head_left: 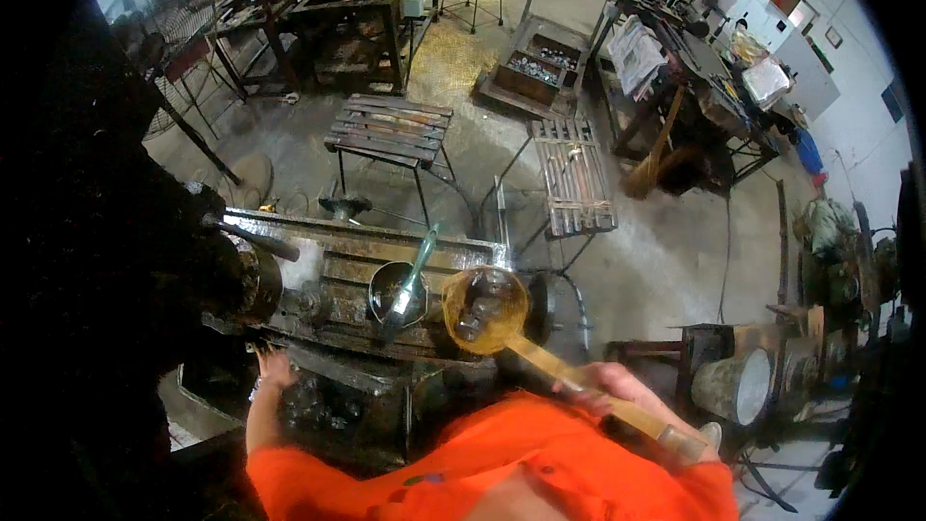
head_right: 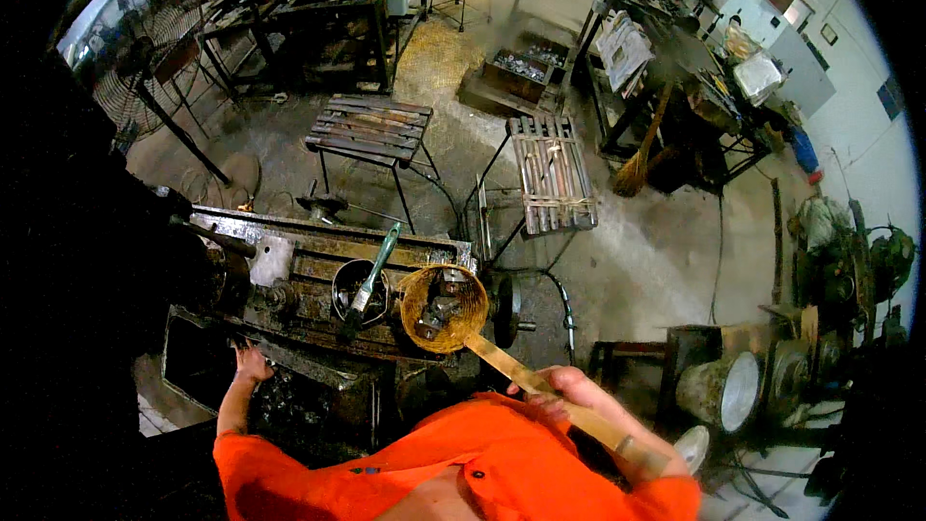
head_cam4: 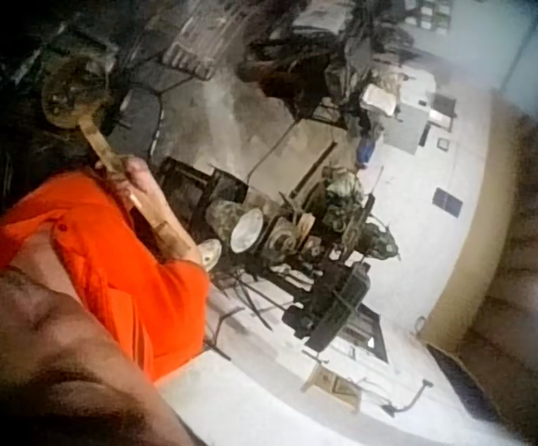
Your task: The person picks small metal parts from a bin and places them into a wooden strainer. They then move to a different station and continue picking parts from a tray, placing them into the strainer, and finally transferring the contents into a metal pot.
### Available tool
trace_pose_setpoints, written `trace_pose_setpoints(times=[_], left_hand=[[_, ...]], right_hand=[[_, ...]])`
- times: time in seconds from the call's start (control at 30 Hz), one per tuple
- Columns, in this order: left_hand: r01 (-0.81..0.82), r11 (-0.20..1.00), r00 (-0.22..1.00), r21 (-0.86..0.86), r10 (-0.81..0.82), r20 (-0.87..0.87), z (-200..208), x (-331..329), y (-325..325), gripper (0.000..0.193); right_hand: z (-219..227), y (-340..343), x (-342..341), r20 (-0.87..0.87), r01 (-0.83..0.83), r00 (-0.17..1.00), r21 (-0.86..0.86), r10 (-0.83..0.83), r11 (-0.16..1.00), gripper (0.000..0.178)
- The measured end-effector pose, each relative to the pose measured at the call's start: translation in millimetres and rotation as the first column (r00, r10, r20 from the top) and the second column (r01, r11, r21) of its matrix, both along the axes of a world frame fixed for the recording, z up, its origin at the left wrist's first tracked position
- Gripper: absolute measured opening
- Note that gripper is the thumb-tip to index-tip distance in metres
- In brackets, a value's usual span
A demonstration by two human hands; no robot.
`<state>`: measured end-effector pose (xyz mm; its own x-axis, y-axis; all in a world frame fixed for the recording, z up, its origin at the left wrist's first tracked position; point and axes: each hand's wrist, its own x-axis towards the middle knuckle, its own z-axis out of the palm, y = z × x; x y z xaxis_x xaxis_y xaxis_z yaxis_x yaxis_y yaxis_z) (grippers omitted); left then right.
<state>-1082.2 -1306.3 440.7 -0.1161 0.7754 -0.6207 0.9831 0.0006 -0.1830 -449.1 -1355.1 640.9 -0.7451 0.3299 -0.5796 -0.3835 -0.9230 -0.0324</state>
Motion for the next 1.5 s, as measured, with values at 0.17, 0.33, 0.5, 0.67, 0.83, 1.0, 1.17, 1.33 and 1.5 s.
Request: trace_pose_setpoints(times=[0.17, 0.33, 0.5, 0.67, 0.83, 1.0, 1.17, 1.33, 1.5], left_hand=[[-0.057, 0.958, 0.998, 0.282, 0.053, 0.020, 3.7, 15.2, 8.6, 0.071], [-0.110, 0.934, 0.993, 0.339, 0.117, -0.002, 0.9, 21.1, 5.3, 0.080], [-0.146, 0.936, 0.988, 0.322, 0.154, 0.000, 16.9, 35.2, 3.1, 0.080], [-0.351, 0.853, 0.930, 0.385, 0.365, 0.038, 39.6, 45.9, -3.2, 0.078], [-0.787, 0.253, 0.478, 0.563, 0.827, 0.296, 51.9, 55.9, -17.8, 0.078], [-0.814, -0.250, 0.271, 0.524, 0.635, 0.723, 77.7, 94.3, -47.2, 0.064], [-0.968, -0.221, 0.117, 0.117, 0.012, 0.993, 152.9, 200.4, -75.1, 0.045], [-0.729, 0.297, 0.578, 0.617, -0.217, 0.787, 190.6, 310.4, -44.0, 0.070], [-0.250, 0.435, 0.698, 0.865, -0.538, 0.472, 195.8, 394.7, 20.3, 0.067]], right_hand=[[-2.4, -7.6, -0.1, -0.110, 0.040, 0.993, 0.007, -0.039, 0.999, 0.064], [-7.5, -6.3, 1.2, -0.136, 0.039, 0.990, -0.021, -0.041, 0.999, 0.067], [0.9, -2.8, 1.7, -0.071, -0.001, 0.997, 0.067, 0.005, 0.998, 0.070], [1.6, -0.7, 1.5, -0.045, 0.025, 0.999, -0.040, -0.027, 0.999, 0.066], [-6.0, 15.2, 3.9, -0.010, -0.113, 0.994, -0.070, 0.113, 0.991, 0.064], [-1.7, 34.9, 13.4, -0.087, -0.166, 0.983, -0.009, 0.164, 0.986, 0.057], [-4.6, 49.1, 22.5, 0.001, -0.252, 0.968, 0.022, 0.252, 0.967, 0.051], [4.0, 54.3, 25.4, 0.085, -0.286, 0.956, 0.064, 0.280, 0.956, 0.052], [-5.3, 64.6, 33.9, 0.004, -0.299, 0.954, 0.015, 0.299, 0.954, 0.054]])
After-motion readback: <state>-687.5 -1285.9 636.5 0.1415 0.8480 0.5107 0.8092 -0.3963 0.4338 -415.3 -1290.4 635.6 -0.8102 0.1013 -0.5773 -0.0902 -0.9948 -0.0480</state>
